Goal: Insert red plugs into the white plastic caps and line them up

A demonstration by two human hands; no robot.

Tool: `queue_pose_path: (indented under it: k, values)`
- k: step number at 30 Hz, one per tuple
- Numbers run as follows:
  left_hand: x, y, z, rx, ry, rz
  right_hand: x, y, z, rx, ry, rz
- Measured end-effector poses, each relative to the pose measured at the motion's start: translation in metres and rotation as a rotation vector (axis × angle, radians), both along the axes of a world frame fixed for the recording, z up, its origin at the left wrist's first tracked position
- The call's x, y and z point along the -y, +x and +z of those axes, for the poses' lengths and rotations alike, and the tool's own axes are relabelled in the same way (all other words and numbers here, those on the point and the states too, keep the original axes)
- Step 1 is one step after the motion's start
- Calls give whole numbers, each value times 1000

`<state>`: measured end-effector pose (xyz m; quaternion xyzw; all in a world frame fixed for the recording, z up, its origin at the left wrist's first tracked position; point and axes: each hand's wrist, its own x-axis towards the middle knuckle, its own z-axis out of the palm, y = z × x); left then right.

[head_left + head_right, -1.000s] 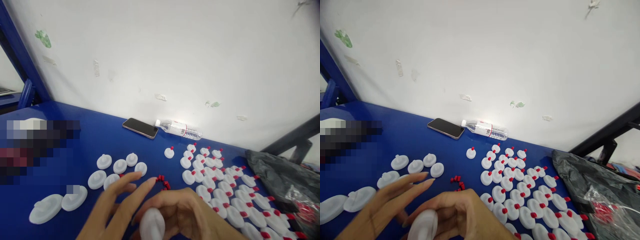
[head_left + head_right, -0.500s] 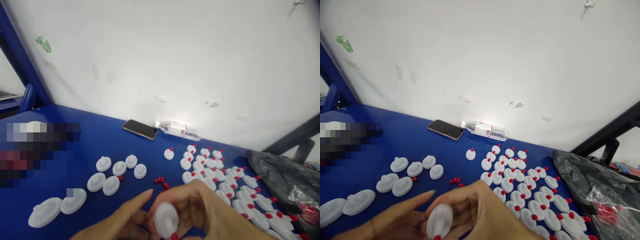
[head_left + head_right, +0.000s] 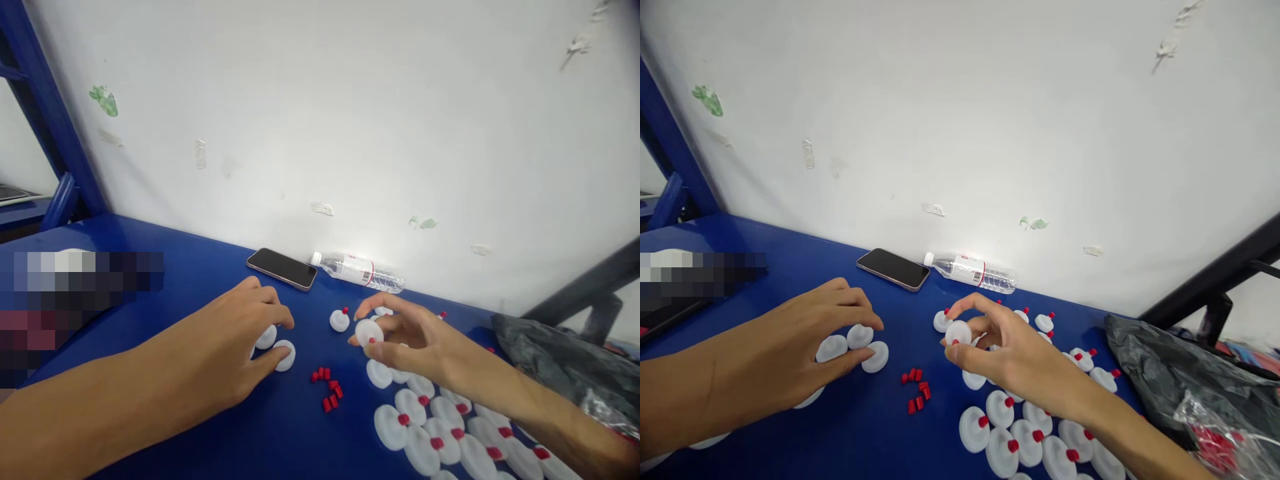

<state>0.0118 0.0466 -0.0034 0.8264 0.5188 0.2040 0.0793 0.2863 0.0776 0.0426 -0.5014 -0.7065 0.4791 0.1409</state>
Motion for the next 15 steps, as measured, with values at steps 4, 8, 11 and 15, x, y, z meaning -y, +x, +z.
queue_pose_path:
  k: [4, 8, 11, 15]
  values:
    - [-9, 2, -8, -63, -53, -60, 0, 0, -3, 170, 199, 67]
    - [-12, 4, -8, -58, -50, -68, 2, -2, -18, 314, 385, 103]
    - [-10, 6, -2, 25, 40, -61, 0, -3, -29, 328, 482, 154]
    - [4, 0, 19, 151, 272, -10, -4, 0, -36, 348, 611, 190]
